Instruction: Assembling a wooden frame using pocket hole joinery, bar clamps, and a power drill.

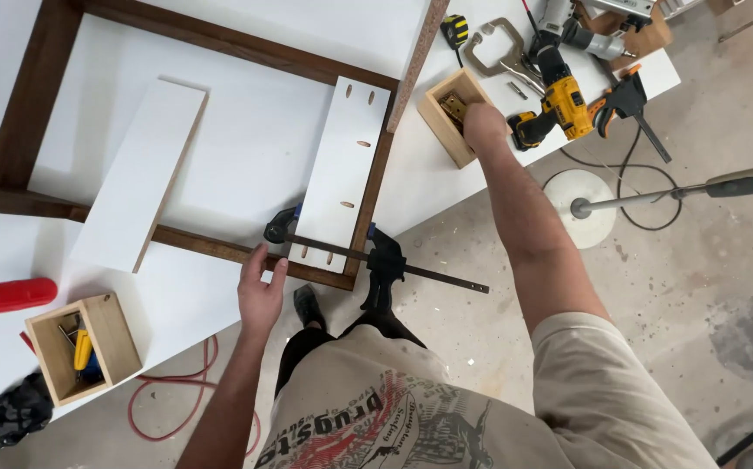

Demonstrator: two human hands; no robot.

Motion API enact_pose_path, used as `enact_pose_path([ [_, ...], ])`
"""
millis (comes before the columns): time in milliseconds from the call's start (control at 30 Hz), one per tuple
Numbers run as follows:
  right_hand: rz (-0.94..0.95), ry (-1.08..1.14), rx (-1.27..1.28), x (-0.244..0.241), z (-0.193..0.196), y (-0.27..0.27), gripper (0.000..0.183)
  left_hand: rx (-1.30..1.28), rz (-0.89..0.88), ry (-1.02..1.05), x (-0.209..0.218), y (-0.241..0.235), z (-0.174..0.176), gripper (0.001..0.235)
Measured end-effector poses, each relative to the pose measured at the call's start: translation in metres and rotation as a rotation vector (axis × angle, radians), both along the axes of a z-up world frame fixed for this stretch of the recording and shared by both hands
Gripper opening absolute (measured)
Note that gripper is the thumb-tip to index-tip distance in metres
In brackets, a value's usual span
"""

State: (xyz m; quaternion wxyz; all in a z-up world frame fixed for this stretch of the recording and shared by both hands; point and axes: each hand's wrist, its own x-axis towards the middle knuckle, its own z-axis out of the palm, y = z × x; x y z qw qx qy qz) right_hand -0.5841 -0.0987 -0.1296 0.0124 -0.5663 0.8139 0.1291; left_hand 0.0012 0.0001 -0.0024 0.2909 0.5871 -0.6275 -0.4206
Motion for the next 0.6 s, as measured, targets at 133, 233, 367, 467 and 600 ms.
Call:
enact_pose_path([
  [133,0.053,0.026,0.06,0.001,0.012,-0.001,0.021,-0.022,-0.014,-0.003,0.001,-0.005,-0.008,0.053],
  [233,0.042,-0.039,0.019,0.01,0.03,0.006,0.023,-0.081,-0.03,-0.019,-0.003,-0.012,-0.012,0.05],
  [367,-0.09,-0.249,-0.181,0.029,0.073,0.026,0.017,-0.128,-0.071,-0.032,-0.015,-0.024,-0.018,0.045],
  [467,-0.189,-0.428,-0.418,0.053,0.101,0.052,0.011,-0.27,-0.065,-0.133,-0.026,-0.029,-0.013,0.037],
  [600,-0.279,-0.802,-0.616,0.121,0.142,0.108,0.023,-0.384,-0.083,-0.187,-0.038,-0.037,-0.006,0.028],
])
